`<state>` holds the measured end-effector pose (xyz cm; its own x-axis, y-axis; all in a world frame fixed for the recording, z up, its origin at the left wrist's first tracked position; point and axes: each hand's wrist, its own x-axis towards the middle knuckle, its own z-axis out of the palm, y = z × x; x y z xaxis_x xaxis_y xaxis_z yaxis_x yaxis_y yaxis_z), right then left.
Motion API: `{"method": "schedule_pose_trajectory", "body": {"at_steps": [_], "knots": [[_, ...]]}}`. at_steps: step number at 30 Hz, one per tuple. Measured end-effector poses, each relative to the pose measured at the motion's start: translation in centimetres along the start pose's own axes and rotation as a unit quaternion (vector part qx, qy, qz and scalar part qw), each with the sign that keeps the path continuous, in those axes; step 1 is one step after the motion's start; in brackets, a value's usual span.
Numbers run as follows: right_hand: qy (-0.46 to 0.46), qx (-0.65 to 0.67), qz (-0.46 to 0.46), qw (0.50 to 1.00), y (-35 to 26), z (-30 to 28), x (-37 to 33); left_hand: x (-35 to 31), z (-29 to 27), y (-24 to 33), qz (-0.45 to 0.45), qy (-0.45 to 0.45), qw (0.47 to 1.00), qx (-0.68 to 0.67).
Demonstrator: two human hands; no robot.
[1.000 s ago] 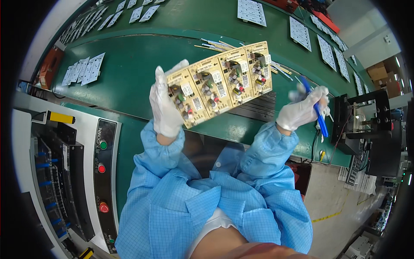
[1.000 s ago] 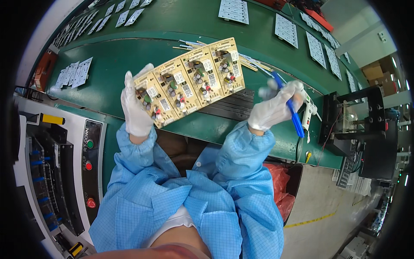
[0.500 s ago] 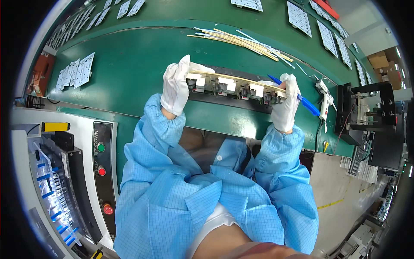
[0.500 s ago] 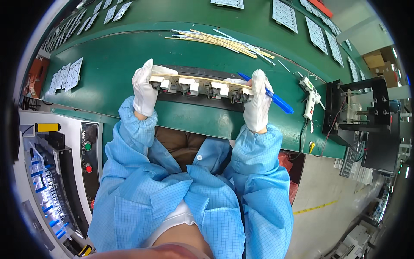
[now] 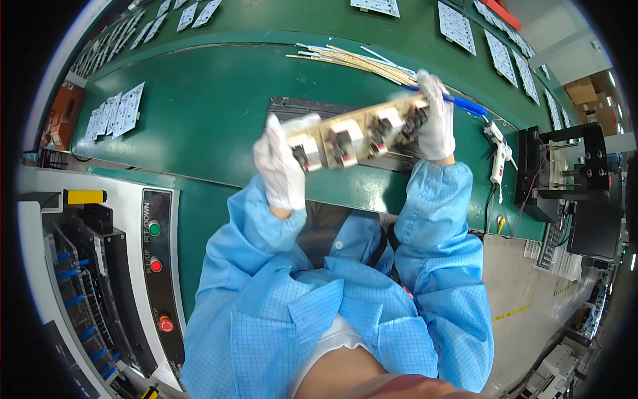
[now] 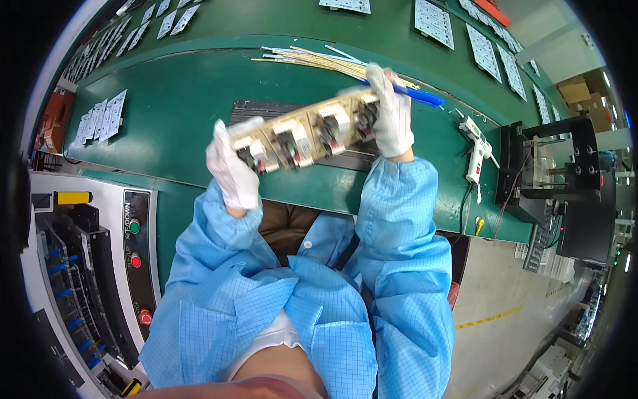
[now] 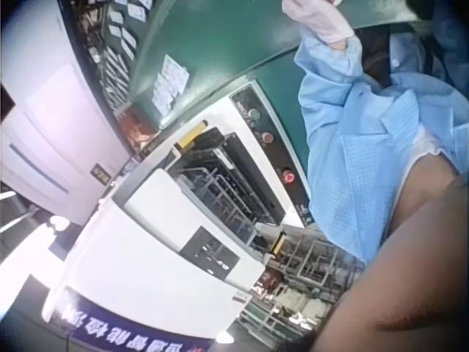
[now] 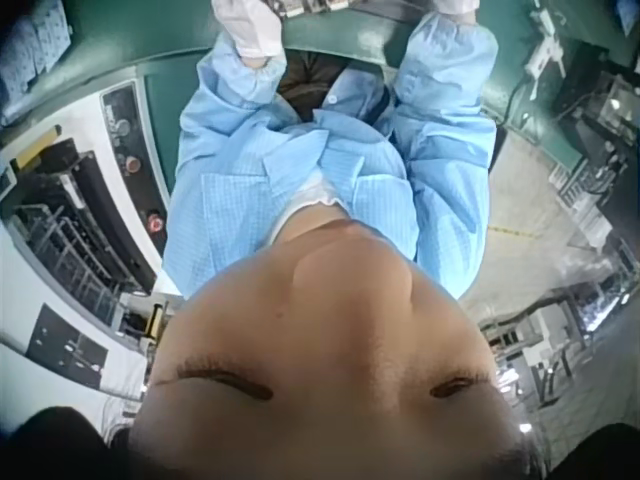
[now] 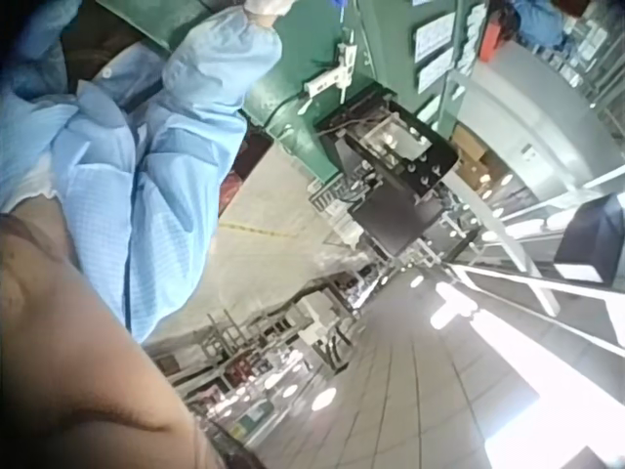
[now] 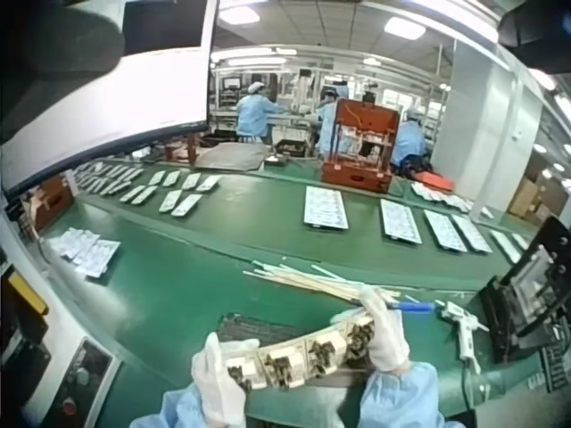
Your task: Testing printed circuit boards using a test fixture and marking them with a pen.
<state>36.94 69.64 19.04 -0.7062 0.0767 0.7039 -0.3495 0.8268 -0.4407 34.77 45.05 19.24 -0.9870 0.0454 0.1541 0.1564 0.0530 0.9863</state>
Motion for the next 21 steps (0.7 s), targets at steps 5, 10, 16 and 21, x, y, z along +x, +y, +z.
{"method": "schedule_pose_trajectory", "body": {"at_steps": [5,10,16,21], "knots": [[0.115,0.323,0.142,0.928,-1.4,-2.2,3.4,3.3,-1.1,-1.0,-0.027,0.055,0.985,-0.163],[0.159,0.516,0.247,0.805,-6.7,-0.6,1.1,3.9,1.4,-0.6,-0.274,-0.015,0.86,-0.431],[0.355,0.215,0.236,0.878,-11.2,3.7,-0.1,1.2,5.1,-1.5,0.105,-0.128,0.983,-0.085],[0.049,-0.09,0.077,0.992,-6.9,-2.5,1.0,6.0,-0.5,3.1,0.26,0.17,0.933,-0.181]]}}
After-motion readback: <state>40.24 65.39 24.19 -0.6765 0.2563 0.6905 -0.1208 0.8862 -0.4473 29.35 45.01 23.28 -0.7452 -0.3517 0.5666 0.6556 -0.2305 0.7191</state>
